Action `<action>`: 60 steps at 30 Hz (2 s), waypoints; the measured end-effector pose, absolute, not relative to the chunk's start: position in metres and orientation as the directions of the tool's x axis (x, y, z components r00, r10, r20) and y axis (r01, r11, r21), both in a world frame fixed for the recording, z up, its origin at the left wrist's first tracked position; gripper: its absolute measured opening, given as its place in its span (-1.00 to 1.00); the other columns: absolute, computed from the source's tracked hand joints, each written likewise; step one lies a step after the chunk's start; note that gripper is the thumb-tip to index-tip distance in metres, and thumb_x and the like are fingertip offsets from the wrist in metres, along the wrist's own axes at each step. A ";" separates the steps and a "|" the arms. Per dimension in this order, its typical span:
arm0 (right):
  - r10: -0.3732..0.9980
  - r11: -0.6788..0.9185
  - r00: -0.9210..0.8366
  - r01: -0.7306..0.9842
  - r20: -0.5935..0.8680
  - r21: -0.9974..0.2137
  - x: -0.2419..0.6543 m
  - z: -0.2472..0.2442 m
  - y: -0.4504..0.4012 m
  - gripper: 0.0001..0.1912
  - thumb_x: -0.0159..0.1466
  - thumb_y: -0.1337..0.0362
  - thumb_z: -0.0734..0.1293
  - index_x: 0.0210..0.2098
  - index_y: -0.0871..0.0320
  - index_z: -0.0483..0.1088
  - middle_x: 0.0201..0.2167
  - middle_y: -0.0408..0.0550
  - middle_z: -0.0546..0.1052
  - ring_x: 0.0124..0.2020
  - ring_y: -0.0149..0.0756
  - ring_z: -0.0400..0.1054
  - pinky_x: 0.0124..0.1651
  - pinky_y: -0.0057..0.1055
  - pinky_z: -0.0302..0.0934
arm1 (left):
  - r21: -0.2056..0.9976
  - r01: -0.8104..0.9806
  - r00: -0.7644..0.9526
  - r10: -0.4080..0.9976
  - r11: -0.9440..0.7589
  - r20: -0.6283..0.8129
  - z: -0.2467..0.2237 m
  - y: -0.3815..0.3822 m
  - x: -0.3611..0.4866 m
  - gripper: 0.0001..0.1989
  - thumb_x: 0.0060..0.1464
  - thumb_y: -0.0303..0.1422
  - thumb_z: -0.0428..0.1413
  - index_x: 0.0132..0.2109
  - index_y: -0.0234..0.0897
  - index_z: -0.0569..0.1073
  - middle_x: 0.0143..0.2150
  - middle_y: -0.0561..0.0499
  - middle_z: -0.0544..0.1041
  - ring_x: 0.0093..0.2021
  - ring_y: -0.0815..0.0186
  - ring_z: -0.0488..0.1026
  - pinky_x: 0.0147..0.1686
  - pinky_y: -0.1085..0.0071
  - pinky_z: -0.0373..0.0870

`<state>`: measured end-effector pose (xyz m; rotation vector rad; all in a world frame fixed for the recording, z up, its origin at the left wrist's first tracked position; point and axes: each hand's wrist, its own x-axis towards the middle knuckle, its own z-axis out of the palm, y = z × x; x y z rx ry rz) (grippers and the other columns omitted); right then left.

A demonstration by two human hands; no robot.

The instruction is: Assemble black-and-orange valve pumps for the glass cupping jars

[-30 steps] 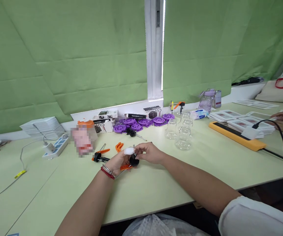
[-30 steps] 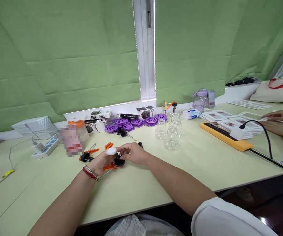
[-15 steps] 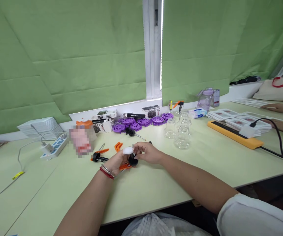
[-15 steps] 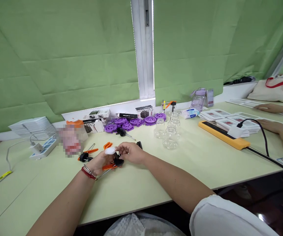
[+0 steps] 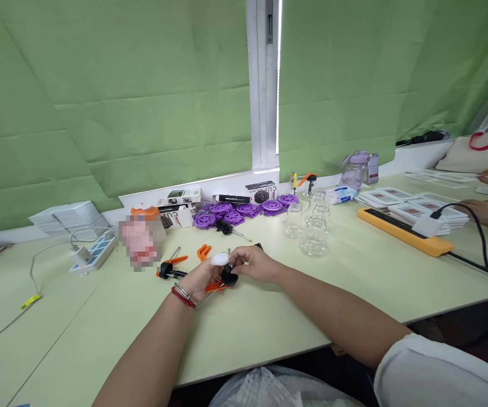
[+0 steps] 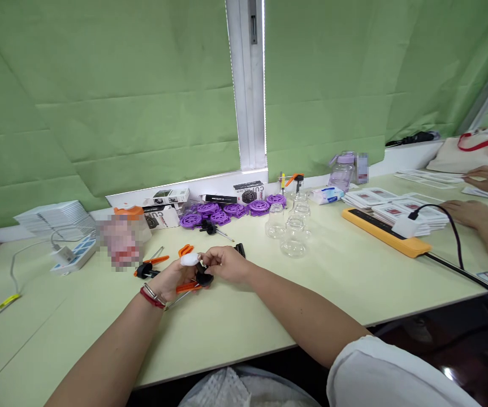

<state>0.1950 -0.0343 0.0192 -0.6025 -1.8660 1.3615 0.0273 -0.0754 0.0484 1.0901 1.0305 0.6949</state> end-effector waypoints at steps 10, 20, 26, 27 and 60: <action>0.723 0.338 -0.617 -0.075 0.310 -0.938 0.194 0.019 -0.035 -0.83 -0.01 0.41 0.36 -0.44 0.19 0.27 -0.51 -0.22 0.35 -0.45 -0.45 0.24 -0.33 -0.44 0.18 | 0.938 0.016 0.383 0.864 0.347 -0.326 0.047 -0.074 0.027 -0.45 -0.17 -0.09 0.07 -0.03 -0.28 0.28 -0.39 -0.03 0.46 -0.49 0.25 0.42 -0.66 0.47 0.17; 0.721 0.325 -0.627 -0.070 0.295 -0.943 0.194 0.019 -0.036 -0.85 -0.01 0.44 0.34 -0.43 0.20 0.27 -0.51 -0.22 0.34 -0.46 -0.47 0.23 -0.34 -0.46 0.16 | 0.935 0.005 0.391 0.860 0.354 -0.328 0.046 -0.073 0.026 -0.50 -0.16 -0.08 0.06 -0.07 -0.25 0.29 -0.42 -0.01 0.44 -0.50 0.25 0.42 -0.66 0.48 0.15; 0.718 0.317 -0.633 -0.071 0.289 -0.946 0.194 0.018 -0.036 -0.84 0.00 0.44 0.34 -0.41 0.20 0.29 -0.52 -0.23 0.34 -0.47 -0.47 0.23 -0.33 -0.45 0.17 | 0.935 0.001 0.384 0.863 0.354 -0.327 0.047 -0.073 0.027 -0.51 -0.16 -0.08 0.07 -0.10 -0.26 0.30 -0.43 -0.01 0.43 -0.51 0.25 0.41 -0.66 0.47 0.16; 0.719 0.316 -0.631 -0.076 0.291 -0.946 0.194 0.018 -0.035 -0.84 0.00 0.43 0.34 -0.41 0.20 0.29 -0.51 -0.22 0.35 -0.47 -0.47 0.24 -0.33 -0.45 0.17 | 0.936 -0.003 0.384 0.865 0.352 -0.324 0.047 -0.073 0.027 -0.51 -0.16 -0.08 0.07 -0.09 -0.25 0.30 -0.43 -0.01 0.44 -0.51 0.25 0.41 -0.66 0.47 0.15; 0.722 0.305 -0.633 -0.070 0.279 -0.950 0.195 0.014 -0.033 -0.82 0.00 0.38 0.37 -0.42 0.20 0.28 -0.49 -0.20 0.37 -0.45 -0.45 0.26 -0.34 -0.45 0.18 | 0.938 -0.014 0.423 0.852 0.346 -0.308 0.048 -0.075 0.027 -0.51 -0.13 -0.08 0.07 -0.07 -0.25 0.30 -0.44 0.00 0.43 -0.51 0.26 0.40 -0.66 0.47 0.13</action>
